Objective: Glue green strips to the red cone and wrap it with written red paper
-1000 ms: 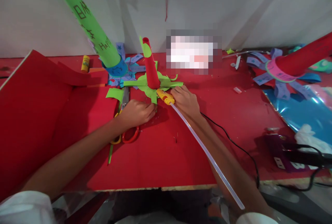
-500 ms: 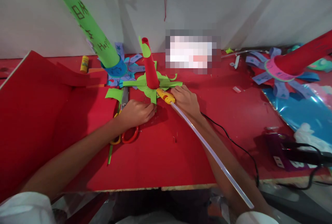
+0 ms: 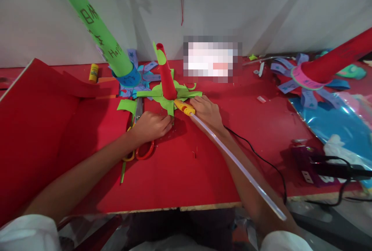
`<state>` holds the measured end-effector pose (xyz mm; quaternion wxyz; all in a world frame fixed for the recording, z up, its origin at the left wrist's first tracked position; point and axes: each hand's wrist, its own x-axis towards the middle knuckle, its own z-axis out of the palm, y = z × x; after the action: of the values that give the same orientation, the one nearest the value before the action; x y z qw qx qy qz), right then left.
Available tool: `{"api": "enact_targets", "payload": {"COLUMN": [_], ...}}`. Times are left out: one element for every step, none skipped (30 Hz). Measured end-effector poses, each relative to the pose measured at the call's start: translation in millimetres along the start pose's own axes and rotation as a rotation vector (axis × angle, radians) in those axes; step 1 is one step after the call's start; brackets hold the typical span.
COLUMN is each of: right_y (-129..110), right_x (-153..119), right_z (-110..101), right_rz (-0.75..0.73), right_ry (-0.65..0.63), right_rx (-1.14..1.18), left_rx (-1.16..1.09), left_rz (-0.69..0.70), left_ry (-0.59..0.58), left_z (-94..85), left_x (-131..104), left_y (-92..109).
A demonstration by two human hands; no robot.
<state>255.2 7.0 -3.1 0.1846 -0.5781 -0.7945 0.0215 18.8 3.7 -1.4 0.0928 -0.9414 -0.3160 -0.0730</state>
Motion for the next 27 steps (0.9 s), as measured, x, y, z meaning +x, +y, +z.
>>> {"api": "enact_targets", "payload": {"right_y": [-0.1, -0.1, 0.0, 0.2, 0.5, 0.8, 1.1, 1.2, 1.2, 1.0, 0.7, 0.3, -0.1, -0.6, -1.0, -1.4, -1.8, -2.2, -2.7, -3.2, -3.7, -4.2, -4.5, -4.7, -4.7, -4.7, -4.5], "right_x": [0.1, 0.2, 0.3, 0.4, 0.4, 0.4, 0.5, 0.7, 1.0, 1.5, 2.0, 2.5, 2.9, 3.2, 3.3, 3.3, 3.0, 2.7, 2.3, 2.0, 1.7, 1.4, 1.3, 1.1, 1.0, 0.9, 0.8], "right_z": [0.2, 0.4, 0.6, 0.8, 1.1, 1.4, 1.6, 1.9, 2.2, 2.4, 2.5, 2.7, 2.8, 2.8, 2.8, 2.8, 2.6, 2.3, 1.9, 1.4, 0.8, 0.4, 0.0, -0.2, -0.2, -0.1, 0.2], "right_rz": [-0.002, -0.004, -0.005, -0.006, -0.007, -0.006, -0.003, -0.002, 0.002, 0.004, 0.006, 0.005, 0.001, -0.004, -0.007, -0.01, -0.009, -0.009, -0.008, -0.007, -0.007, -0.01, -0.012, -0.015, -0.016, -0.019, -0.02], "right_ry": [-0.004, -0.009, -0.013, -0.013, -0.011, -0.007, -0.001, 0.003, 0.005, 0.001, -0.009, -0.024, -0.04, -0.054, -0.061, -0.062, -0.055, -0.046, -0.038, -0.034, -0.033, -0.035, -0.037, -0.04, -0.038, -0.038, -0.038], "right_rx": [0.0, -0.002, -0.004, -0.006, -0.005, -0.005, -0.003, -0.002, -0.002, -0.004, -0.008, -0.012, -0.015, -0.017, -0.018, -0.018, -0.018, -0.017, -0.014, -0.011, -0.007, -0.003, -0.001, 0.0, -0.002, -0.005, -0.009], "left_rx": [-0.012, -0.023, -0.033, -0.041, -0.045, -0.043, -0.035, -0.02, -0.002, 0.015, 0.028, 0.035, 0.033, 0.027, 0.021, 0.018, 0.019, 0.024, 0.03, 0.036, 0.039, 0.039, 0.039, 0.039, 0.037, 0.035, 0.031], "left_rz": [-0.002, -0.002, -0.003, -0.005, -0.01, -0.012, -0.012, -0.011, -0.006, 0.0, 0.005, 0.011, 0.015, 0.018, 0.017, 0.018, 0.02, 0.02, 0.019, 0.017, 0.015, 0.012, 0.007, 0.005, 0.005, 0.008, 0.01], "left_ry": [0.005, 0.013, 0.021, 0.029, 0.036, 0.039, 0.04, 0.039, 0.037, 0.036, 0.035, 0.036, 0.036, 0.039, 0.042, 0.044, 0.044, 0.043, 0.04, 0.033, 0.027, 0.024, 0.025, 0.029, 0.033, 0.035, 0.034], "left_z": [-0.1, -0.1, -0.1, 0.0, 0.1, 0.3, 0.6, 0.7, 0.8, 0.8, 0.8, 0.6, 0.3, 0.0, -0.3, -0.6, -0.8, -0.9, -1.0, -1.0, -1.0, -0.9, -0.7, -0.6, -0.5, -0.3, -0.2], "left_x": [0.0, 0.0, 0.0, 0.0, 0.0, 0.0, 0.0, 0.0, 0.1, 0.1, 0.1, 0.1, 0.2, 0.1, 0.1, 0.1, 0.1, 0.1, 0.1, 0.2, 0.2, 0.3, 0.3, 0.4, 0.4, 0.4, 0.3], "left_y": [-0.1, -0.1, -0.2, -0.1, -0.1, 0.0, 0.1, 0.2, 0.2, 0.2, 0.2, 0.1, 0.0, -0.1, -0.2, -0.2, -0.3, -0.2, -0.2, -0.1, 0.0, 0.1, 0.2, 0.3, 0.3, 0.3, 0.3]}}
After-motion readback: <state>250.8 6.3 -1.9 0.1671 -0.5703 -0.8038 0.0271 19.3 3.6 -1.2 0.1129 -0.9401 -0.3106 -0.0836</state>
